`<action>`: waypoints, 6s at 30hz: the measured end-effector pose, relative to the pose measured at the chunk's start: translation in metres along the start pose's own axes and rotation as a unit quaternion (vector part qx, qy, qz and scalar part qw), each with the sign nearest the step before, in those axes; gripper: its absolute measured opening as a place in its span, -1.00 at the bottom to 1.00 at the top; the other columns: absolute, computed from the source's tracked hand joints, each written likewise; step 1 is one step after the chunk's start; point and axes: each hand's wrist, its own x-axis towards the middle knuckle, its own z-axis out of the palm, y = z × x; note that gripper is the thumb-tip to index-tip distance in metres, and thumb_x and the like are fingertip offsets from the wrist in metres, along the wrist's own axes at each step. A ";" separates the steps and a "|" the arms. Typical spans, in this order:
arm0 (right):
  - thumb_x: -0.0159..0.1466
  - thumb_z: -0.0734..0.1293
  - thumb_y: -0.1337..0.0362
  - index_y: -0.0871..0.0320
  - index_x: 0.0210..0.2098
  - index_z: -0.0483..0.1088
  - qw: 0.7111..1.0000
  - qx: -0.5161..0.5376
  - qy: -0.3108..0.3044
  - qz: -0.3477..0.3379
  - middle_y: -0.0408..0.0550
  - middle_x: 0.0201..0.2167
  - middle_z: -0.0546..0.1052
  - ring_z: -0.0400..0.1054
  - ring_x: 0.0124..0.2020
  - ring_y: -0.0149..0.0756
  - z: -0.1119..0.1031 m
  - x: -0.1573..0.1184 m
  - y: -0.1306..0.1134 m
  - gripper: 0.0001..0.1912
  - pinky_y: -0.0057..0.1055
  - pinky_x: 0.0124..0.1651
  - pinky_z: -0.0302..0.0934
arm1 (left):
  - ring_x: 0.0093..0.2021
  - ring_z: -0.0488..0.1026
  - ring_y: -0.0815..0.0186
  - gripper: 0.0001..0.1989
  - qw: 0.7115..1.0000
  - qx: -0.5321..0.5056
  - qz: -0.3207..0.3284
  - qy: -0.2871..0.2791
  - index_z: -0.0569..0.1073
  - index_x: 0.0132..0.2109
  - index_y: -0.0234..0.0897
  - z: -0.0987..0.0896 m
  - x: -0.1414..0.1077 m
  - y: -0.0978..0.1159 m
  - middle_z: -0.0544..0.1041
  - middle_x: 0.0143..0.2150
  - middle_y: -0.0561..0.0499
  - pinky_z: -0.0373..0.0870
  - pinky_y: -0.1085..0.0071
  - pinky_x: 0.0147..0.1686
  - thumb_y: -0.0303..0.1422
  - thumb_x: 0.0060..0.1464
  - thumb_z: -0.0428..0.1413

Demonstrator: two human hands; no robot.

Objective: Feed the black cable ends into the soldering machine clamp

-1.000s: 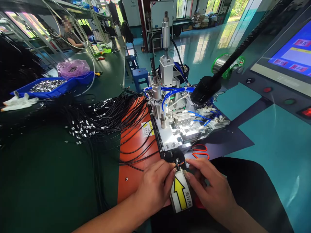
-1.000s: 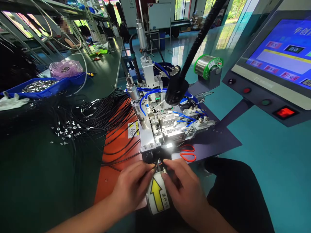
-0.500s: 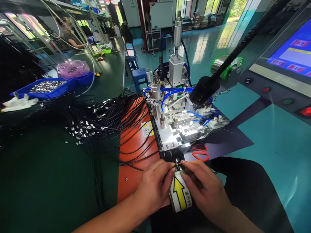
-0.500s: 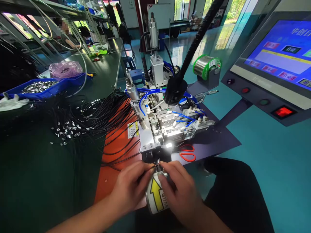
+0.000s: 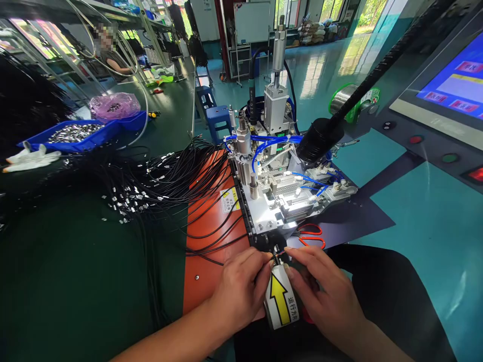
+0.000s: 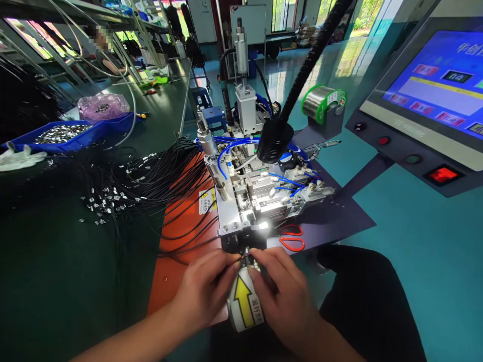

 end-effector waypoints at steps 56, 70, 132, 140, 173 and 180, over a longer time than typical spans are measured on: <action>0.37 0.25 0.41 0.16 -0.25 0.47 0.995 -0.073 0.047 -0.057 -0.03 -0.37 0.50 0.44 -0.39 -0.31 0.021 0.008 0.001 -0.85 -0.39 -0.31 0.33 | -0.41 0.42 0.36 -0.87 1.000 0.006 -0.025 -0.006 0.48 -0.23 -0.25 -0.001 0.002 -0.001 0.48 -0.42 0.03 0.28 0.46 -0.38 -0.41 0.30 0.05; 0.36 0.31 0.13 0.11 -0.23 0.48 0.971 0.131 -0.076 0.183 -0.12 -0.41 0.46 0.35 -0.42 -0.34 -0.008 0.019 -0.001 -0.80 -0.44 -0.40 0.26 | -0.41 0.42 0.38 -0.88 1.000 -0.022 -0.021 -0.008 0.50 -0.20 -0.26 -0.004 0.004 0.004 0.49 -0.41 0.04 0.28 0.49 -0.38 -0.43 0.30 0.06; 0.30 0.39 0.18 0.12 -0.40 0.51 0.966 0.180 -0.049 0.180 -0.14 -0.44 0.45 0.34 -0.37 -0.31 0.014 0.028 -0.007 -0.81 -0.38 -0.30 0.21 | -0.34 0.35 0.30 -0.87 0.998 0.024 0.029 0.046 0.57 -0.22 -0.28 -0.001 0.000 -0.001 0.40 -0.40 -0.02 0.26 0.38 -0.34 -0.44 0.26 0.11; 0.31 0.37 0.12 0.11 -0.39 0.51 0.969 0.145 -0.056 0.190 -0.11 -0.43 0.47 0.35 -0.37 -0.27 0.011 0.028 -0.004 -0.77 -0.35 -0.30 0.23 | -0.36 0.34 0.31 -0.86 0.998 0.025 0.026 0.054 0.55 -0.24 -0.29 -0.001 0.002 0.001 0.37 -0.41 -0.02 0.24 0.43 -0.42 -0.43 0.27 0.10; 0.30 0.38 0.29 0.07 -0.38 0.43 0.955 0.266 0.048 0.121 -0.16 -0.38 0.36 0.29 -0.34 -0.34 0.034 0.022 -0.008 -0.89 -0.40 -0.27 0.21 | -0.37 0.31 0.31 -0.86 0.996 0.031 0.075 0.028 0.51 -0.21 -0.30 -0.009 0.003 0.006 0.41 -0.39 -0.02 0.21 0.31 -0.30 -0.48 0.29 0.05; 0.31 0.37 0.20 0.07 -0.30 0.41 0.956 0.231 -0.042 0.176 -0.15 -0.38 0.40 0.31 -0.35 -0.32 0.009 0.017 0.002 -0.89 -0.39 -0.27 0.23 | -0.35 0.31 0.30 -0.86 0.995 0.068 0.064 0.025 0.53 -0.13 -0.29 -0.003 0.001 0.005 0.40 -0.37 -0.02 0.20 0.32 -0.31 -0.46 0.29 0.06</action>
